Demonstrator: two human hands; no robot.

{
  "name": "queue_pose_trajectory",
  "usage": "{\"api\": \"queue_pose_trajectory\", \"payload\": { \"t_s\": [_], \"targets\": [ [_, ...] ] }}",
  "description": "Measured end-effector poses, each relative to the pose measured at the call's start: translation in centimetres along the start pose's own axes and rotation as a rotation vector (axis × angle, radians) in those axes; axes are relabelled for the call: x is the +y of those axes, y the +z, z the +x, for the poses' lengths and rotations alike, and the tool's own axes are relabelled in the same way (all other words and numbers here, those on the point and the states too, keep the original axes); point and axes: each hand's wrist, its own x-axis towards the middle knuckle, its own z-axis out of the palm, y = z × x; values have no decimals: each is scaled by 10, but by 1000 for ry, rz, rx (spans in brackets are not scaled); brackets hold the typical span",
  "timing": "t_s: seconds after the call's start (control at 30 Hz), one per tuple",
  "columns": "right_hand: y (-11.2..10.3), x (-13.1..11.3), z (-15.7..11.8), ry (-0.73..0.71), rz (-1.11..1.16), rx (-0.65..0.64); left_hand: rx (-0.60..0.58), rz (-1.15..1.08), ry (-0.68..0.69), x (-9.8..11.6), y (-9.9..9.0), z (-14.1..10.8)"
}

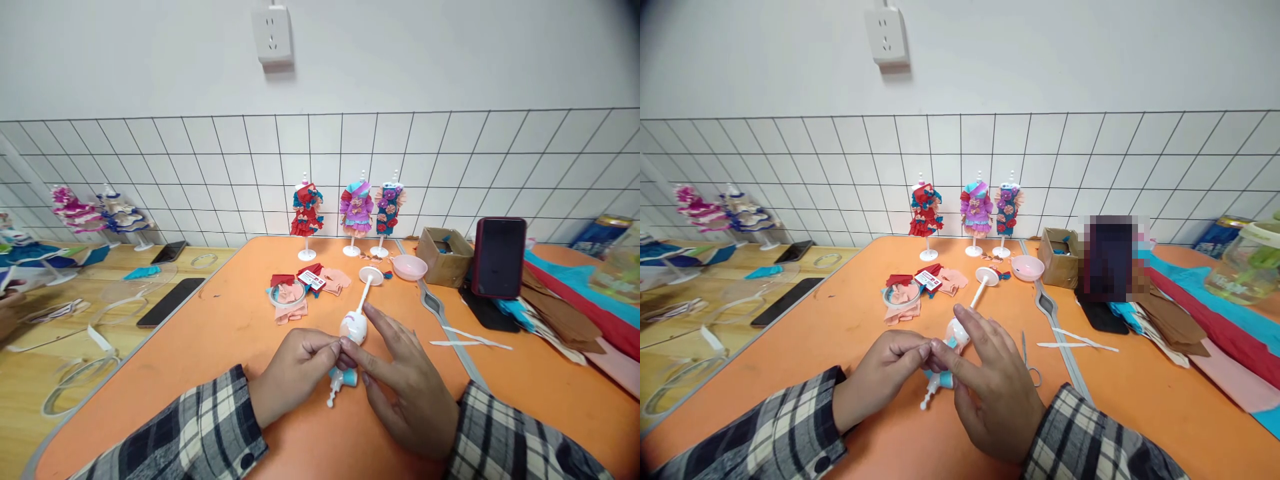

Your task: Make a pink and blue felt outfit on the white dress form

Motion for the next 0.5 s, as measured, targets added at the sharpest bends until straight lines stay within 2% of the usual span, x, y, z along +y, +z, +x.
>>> {"api": "queue_pose_trajectory", "payload": {
  "t_s": [0.13, 0.23, 0.43, 0.5],
  "targets": [
    [3, -1, -2, 54, 58, -50, 55, -12, -32, 0, 1, 2],
    [5, -1, -4, 105, 205, -96, 82, -35, -54, 1, 0, 3],
    [8, 2, -3, 335, 749, -175, 89, -1, -43, 1, 0, 4],
    [8, 3, -2, 387, 926, -162, 114, 33, -45, -1, 0, 5]
  ]
}}
